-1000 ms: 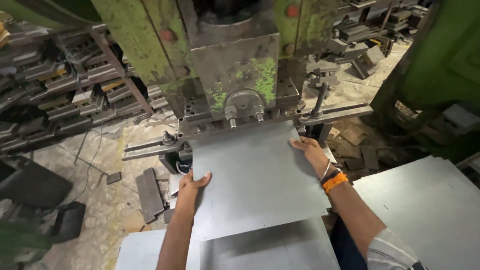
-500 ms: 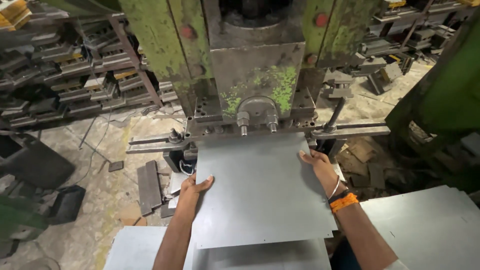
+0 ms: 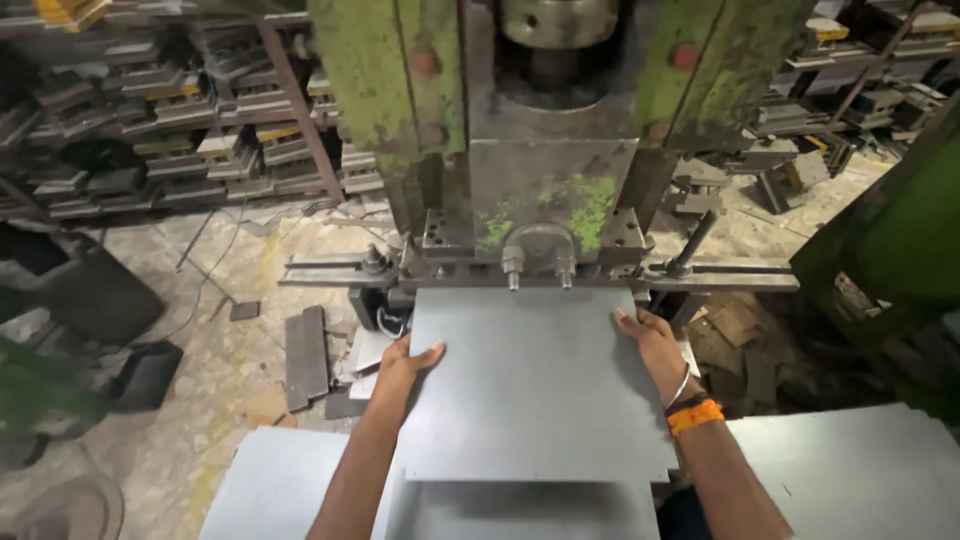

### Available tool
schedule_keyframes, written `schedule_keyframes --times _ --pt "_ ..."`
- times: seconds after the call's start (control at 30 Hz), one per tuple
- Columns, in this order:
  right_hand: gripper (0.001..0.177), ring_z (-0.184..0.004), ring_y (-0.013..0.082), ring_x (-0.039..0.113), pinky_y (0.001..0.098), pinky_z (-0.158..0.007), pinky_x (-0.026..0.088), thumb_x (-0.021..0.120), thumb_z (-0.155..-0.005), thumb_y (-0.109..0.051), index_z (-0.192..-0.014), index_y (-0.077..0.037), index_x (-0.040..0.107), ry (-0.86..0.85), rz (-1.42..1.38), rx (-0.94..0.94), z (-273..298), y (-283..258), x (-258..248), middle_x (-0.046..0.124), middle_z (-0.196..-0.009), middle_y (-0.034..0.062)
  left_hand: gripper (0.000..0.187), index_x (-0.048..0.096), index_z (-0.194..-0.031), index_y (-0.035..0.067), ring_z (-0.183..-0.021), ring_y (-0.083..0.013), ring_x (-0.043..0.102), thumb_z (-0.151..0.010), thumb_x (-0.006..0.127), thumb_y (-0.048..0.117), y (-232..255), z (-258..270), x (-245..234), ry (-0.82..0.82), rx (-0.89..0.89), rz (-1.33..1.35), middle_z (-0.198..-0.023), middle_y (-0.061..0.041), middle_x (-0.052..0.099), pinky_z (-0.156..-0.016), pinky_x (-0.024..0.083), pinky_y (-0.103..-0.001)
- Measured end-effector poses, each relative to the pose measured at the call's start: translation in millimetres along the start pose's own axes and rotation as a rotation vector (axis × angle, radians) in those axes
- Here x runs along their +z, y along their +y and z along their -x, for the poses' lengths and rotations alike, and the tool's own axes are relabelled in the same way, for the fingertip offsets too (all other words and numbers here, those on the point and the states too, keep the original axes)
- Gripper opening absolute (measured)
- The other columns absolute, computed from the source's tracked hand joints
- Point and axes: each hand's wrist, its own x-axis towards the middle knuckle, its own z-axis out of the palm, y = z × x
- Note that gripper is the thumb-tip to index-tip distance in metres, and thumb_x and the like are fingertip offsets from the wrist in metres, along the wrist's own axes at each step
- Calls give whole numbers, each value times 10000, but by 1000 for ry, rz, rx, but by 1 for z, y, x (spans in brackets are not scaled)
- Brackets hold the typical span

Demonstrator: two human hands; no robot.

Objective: The person is using a manual punching press to make holes in rectangular metal sheets.

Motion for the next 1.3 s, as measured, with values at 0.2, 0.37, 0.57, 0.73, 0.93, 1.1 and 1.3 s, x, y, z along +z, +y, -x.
schedule_keyframes --times 0.2,0.37,0.57,0.73,0.93,1.1,1.3 --pt "218 -890 124 578 281 -823 495 722 -950 -147 -1156 -82 702 -94 -17 -284 -70 63 -37 628 -969 44 650 604 -1420 44 -1219 -358 625 -821 824 173 12 47 11 -50 84 -154 -1252 -211 674 -1048 473 -468" --pt "381 -1057 237 575 409 -975 481 647 -969 -87 -1325 40 596 -40 86 -305 127 10 -9 588 -1134 154 738 497 -1531 91 -1441 -412 462 -867 775 252 5 155 -10 -21 39 -395 -1499 -213 563 -1184 354 -521" --pt "586 -1192 280 594 366 -1034 432 605 -862 27 -1442 55 524 -18 95 -19 213 41 -23 632 -1384 196 804 301 -1589 104 -1431 -322 457 -875 671 88 -15 223 -37 19 -235 -266 -1565 -176 463 -1218 339 -516" --pt "572 -948 295 662 361 -810 568 762 -808 -179 -1336 -6 626 120 747 -313 187 71 -35 569 -1292 216 337 684 -1222 134 -910 -173 661 -913 647 2 -48 178 -79 372 94 -424 -1123 -72 717 -827 577 -322" --pt "368 -954 222 629 350 -815 539 686 -836 -163 -1204 -165 670 -88 897 -535 202 39 82 576 -1238 34 165 676 -1005 15 -803 -154 635 -894 599 -81 -58 125 -140 618 628 -276 -922 -57 681 -746 550 -285" --pt "337 -964 177 685 328 -878 550 661 -829 -75 -1158 -146 662 -631 744 -617 248 69 221 661 -1133 4 359 601 -1244 11 -1113 -307 624 -906 668 111 -85 114 -195 743 755 -925 -1215 -127 664 -966 467 -417" --pt "292 -973 184 611 352 -936 461 653 -890 -179 -1181 -153 674 -874 812 -561 283 72 276 688 -1098 -18 1319 221 -1579 -99 -1481 -397 317 -801 309 962 -195 83 -398 861 -140 -1450 -1641 -252 291 -1198 208 -542"
